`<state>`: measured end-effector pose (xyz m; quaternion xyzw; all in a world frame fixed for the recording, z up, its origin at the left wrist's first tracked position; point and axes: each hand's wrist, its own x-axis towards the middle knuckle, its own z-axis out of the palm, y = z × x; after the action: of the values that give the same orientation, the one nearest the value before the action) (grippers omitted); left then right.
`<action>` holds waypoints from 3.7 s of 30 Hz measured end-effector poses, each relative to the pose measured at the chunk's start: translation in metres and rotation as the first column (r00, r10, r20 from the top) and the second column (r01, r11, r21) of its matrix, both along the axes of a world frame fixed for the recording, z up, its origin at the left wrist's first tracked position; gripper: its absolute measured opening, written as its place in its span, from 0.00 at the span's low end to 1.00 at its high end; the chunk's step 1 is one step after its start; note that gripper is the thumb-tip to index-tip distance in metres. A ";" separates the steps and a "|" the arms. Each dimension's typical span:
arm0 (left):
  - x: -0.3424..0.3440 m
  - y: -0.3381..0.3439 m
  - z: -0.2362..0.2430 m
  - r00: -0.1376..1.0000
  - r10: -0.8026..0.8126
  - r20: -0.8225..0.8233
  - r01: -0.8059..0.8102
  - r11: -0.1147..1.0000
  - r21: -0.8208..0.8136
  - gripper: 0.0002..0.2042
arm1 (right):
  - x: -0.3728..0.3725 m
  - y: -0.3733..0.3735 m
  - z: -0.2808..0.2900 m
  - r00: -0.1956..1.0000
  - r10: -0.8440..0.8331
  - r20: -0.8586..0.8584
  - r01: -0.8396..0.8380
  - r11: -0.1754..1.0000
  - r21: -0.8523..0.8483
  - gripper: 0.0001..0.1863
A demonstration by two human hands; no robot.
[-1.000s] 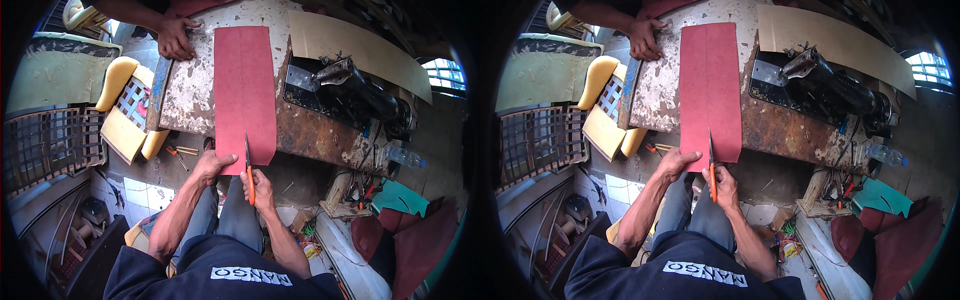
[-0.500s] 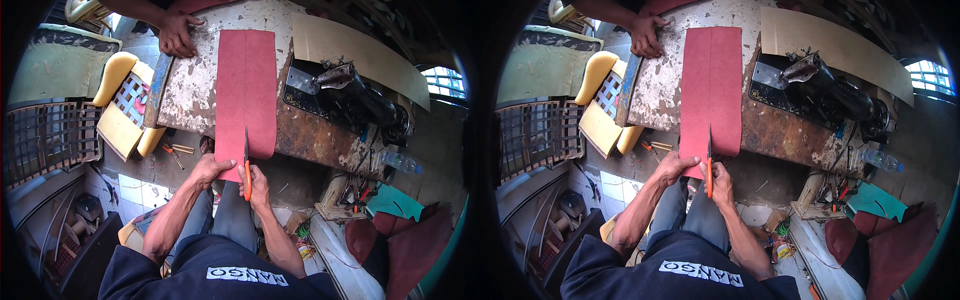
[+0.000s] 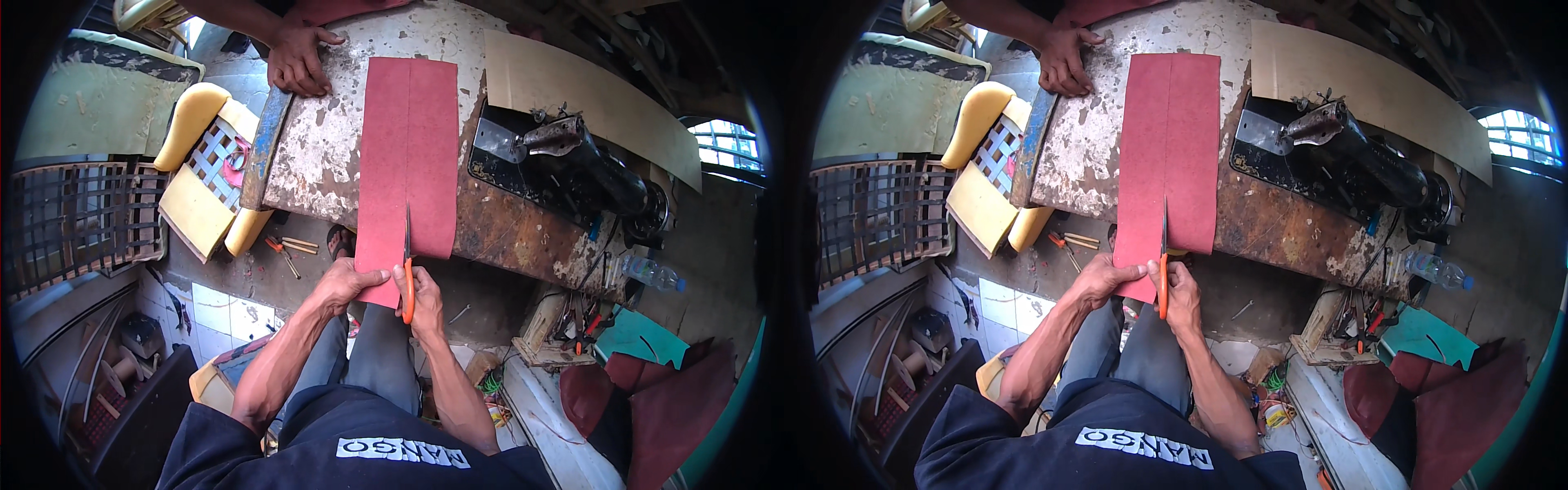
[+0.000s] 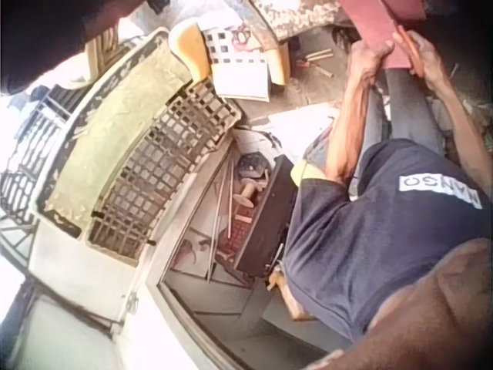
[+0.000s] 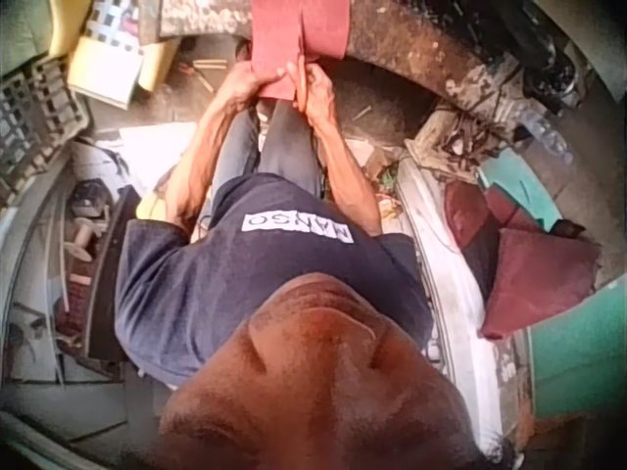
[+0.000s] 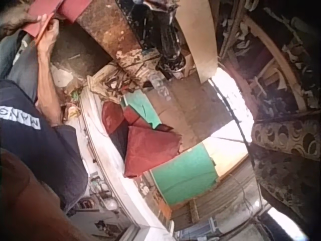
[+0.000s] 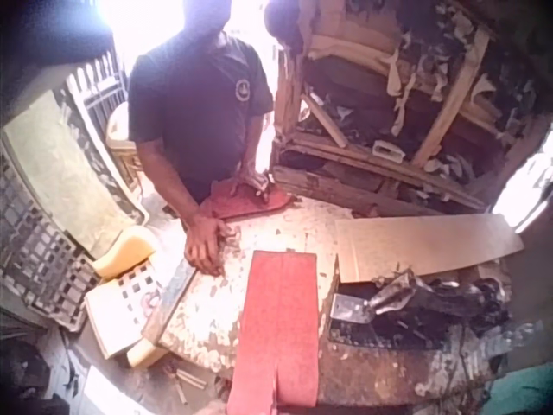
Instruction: The person places a wooden template onto a piece of red fabric, traces around the template with a pen, and then uses shears to cut the red fabric along the marked lines before carrying a bundle toward a couch.
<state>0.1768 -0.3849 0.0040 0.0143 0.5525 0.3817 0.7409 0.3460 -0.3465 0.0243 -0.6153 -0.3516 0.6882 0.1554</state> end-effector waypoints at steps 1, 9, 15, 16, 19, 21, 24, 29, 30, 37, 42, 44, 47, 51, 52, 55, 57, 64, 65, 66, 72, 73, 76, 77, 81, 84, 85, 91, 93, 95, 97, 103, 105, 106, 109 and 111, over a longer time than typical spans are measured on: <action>0.000 0.001 0.000 1.000 -0.010 -0.008 0.010 1.000 -0.003 0.19 | 0.001 0.002 0.000 1.000 0.009 0.020 -0.010 1.000 0.007 0.25; -0.001 -0.003 0.001 1.000 0.010 -0.008 -0.010 1.000 0.006 0.19 | -0.001 0.004 -0.007 0.997 0.049 0.055 -0.050 0.999 0.012 0.26; 0.000 -0.008 0.001 1.000 -0.023 -0.006 0.023 0.999 -0.027 0.20 | -0.004 0.015 -0.005 0.999 0.037 -0.002 -0.037 0.999 0.031 0.27; 0.000 -0.009 0.002 1.000 -0.011 0.003 0.011 1.000 -0.026 0.20 | -0.006 0.015 0.000 1.000 0.029 0.007 -0.029 1.000 0.011 0.26; 0.000 -0.009 0.004 1.000 0.004 0.012 -0.004 1.000 -0.024 0.20 | -0.009 0.014 0.003 1.000 0.013 0.014 -0.013 1.000 -0.005 0.26; -0.001 -0.008 0.005 1.000 0.006 0.013 -0.006 1.000 -0.026 0.20 | -0.010 0.016 0.002 1.000 0.004 0.013 -0.004 1.000 -0.002 0.26; -0.002 -0.008 0.006 0.999 -0.039 -0.002 0.039 0.999 -0.036 0.20 | -0.012 0.024 0.000 0.998 0.028 0.056 -0.029 0.999 0.021 0.25; 0.000 -0.009 0.008 1.000 0.001 0.020 -0.001 0.999 -0.032 0.21 | -0.014 0.027 -0.001 0.998 0.023 0.057 -0.025 0.999 0.043 0.26; 0.000 -0.009 0.007 1.000 0.004 0.020 -0.003 1.000 -0.031 0.21 | -0.015 0.027 -0.001 0.998 0.025 0.057 -0.027 0.999 0.044 0.26; -0.003 -0.011 0.010 1.000 -0.007 0.017 0.008 1.000 -0.030 0.20 | -0.020 0.039 0.002 1.000 0.004 0.007 -0.004 1.000 0.003 0.26; 0.000 -0.013 0.010 0.999 0.022 0.037 -0.021 0.999 -0.034 0.21 | -0.022 0.039 0.004 0.999 0.018 0.048 -0.018 1.000 0.005 0.26; 0.002 -0.015 0.009 1.000 0.022 0.012 -0.022 1.000 -0.020 0.19 | -0.022 0.038 0.001 0.995 0.040 0.090 -0.044 0.998 0.038 0.26; -0.001 -0.015 0.012 0.999 0.031 -0.006 -0.031 1.000 0.005 0.17 | -0.025 0.041 0.001 1.000 -0.008 -0.003 0.008 1.000 0.014 0.26; 0.001 -0.018 0.015 1.000 0.008 0.009 -0.008 1.000 -0.014 0.17 | -0.027 0.050 0.002 1.000 -0.012 -0.016 0.012 0.999 0.050 0.26; 0.001 -0.018 0.014 1.000 0.018 0.014 -0.018 1.000 -0.007 0.17 | -0.028 0.050 0.003 1.000 -0.005 0.015 0.005 0.999 0.038 0.26; 0.004 -0.020 0.015 0.998 0.053 0.039 -0.052 0.999 -0.004 0.17 | -0.027 0.049 0.002 0.999 0.007 0.031 -0.008 1.000 0.031 0.27; 0.002 -0.019 0.014 0.998 0.046 0.040 -0.046 0.999 -0.007 0.17 | -0.027 0.050 0.002 1.000 0.016 0.018 -0.016 0.999 0.034 0.27; -0.001 -0.023 0.017 0.998 0.046 0.037 -0.046 0.999 0.015 0.17 | -0.035 0.062 0.009 0.999 -0.017 -0.031 0.017 1.000 -0.002 0.28; 0.000 -0.023 0.015 0.997 0.061 0.044 -0.062 0.998 0.014 0.17 | -0.036 0.062 0.010 0.999 -0.024 -0.031 0.024 1.000 0.001 0.28; -0.001 -0.023 0.014 0.998 0.050 0.031 -0.050 0.998 0.022 0.17 | -0.037 0.062 0.010 1.000 -0.010 -0.003 0.010 1.000 0.006 0.28; 0.001 -0.035 -0.004 0.999 -0.024 -0.042 0.025 0.999 0.028 0.18 | -0.040 0.062 0.011 1.000 0.012 0.014 -0.013 1.000 0.016 0.28; 0.002 -0.036 -0.003 0.999 -0.025 -0.043 0.027 0.998 0.049 0.18 | -0.039 0.065 0.010 1.000 0.015 0.017 -0.015 1.000 0.017 0.28; 0.004 -0.038 -0.002 0.999 -0.010 -0.035 0.012 0.997 0.070 0.18 | -0.040 0.073 0.009 0.999 -0.003 -0.044 0.003 1.000 -0.014 0.27; 0.004 -0.039 -0.002 1.000 0.007 -0.030 -0.004 0.998 0.067 0.18 | -0.040 0.074 0.010 1.000 0.016 -0.023 -0.016 1.000 -0.020 0.27; 0.000 -0.038 0.001 1.000 0.008 -0.026 -0.006 0.998 0.055 0.17 | -0.044 0.074 0.011 0.998 0.034 0.049 -0.034 0.999 0.003 0.27; -0.002 -0.035 0.004 1.000 0.029 0.002 -0.029 0.998 0.050 0.16 | -0.046 0.074 0.010 0.999 0.019 0.043 -0.019 1.000 0.004 0.27; -0.005 -0.032 0.007 1.000 0.016 -0.006 -0.015 0.999 0.038 0.16 | -0.046 0.076 0.012 0.999 0.019 0.043 -0.019 1.000 0.008 0.27; -0.015 0.009 0.021 0.866 0.022 -0.499 0.051 0.990 0.132 0.20 | -0.053 0.120 0.023 0.986 -0.124 -0.116 0.118 0.992 -0.052 0.27; -0.014 0.029 0.033 0.592 -0.029 -0.805 0.214 0.969 0.123 0.23 | -0.053 0.139 0.015 0.977 -0.149 -0.151 0.146 0.989 -0.035 0.27; -0.009 0.046 0.043 -0.011 0.287 -0.958 0.431 0.866 0.255 0.27 | -0.052 0.156 0.012 0.974 -0.154 -0.167 0.156 0.988 -0.005 0.27; 0.001 0.053 0.023 0.011 0.250 -0.968 0.544 0.811 0.215 0.30 | -0.059 0.165 0.001 0.975 -0.167 -0.147 0.169 0.986 0.004 0.26; 0.020 0.051 -0.017 -0.116 0.111 -0.987 0.818 0.574 -0.031 0.35 | -0.076 0.171 -0.010 0.981 -0.143 -0.128 0.147 0.989 0.024 0.24; 0.020 0.053 -0.023 -0.157 0.100 -0.983 0.823 0.563 -0.074 0.35 | -0.075 0.176 -0.008 0.972 -0.142 -0.185 0.147 0.989 0.015 0.25; 0.019 0.053 -0.023 -0.149 0.096 -0.984 0.840 0.538 -0.075 0.35 | -0.077 0.177 -0.006 0.978 -0.150 -0.145 0.156 0.987 0.031 0.25; 0.017 0.054 -0.027 -0.148 0.088 -0.985 0.856 0.510 -0.083 0.34 | -0.083 0.179 -0.012 0.980 -0.172 -0.096 0.175 0.984 0.030 0.26; 0.015 0.051 -0.026 -0.175 0.082 -0.981 0.848 0.519 -0.108 0.35 | -0.086 0.178 -0.016 0.978 -0.186 -0.092 0.186 0.983 -0.006 0.25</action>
<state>0.1921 -0.3336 -0.0224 0.7152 0.6694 0.1257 0.1567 0.2598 -0.1690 0.0083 -0.6128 -0.2860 0.6979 0.2360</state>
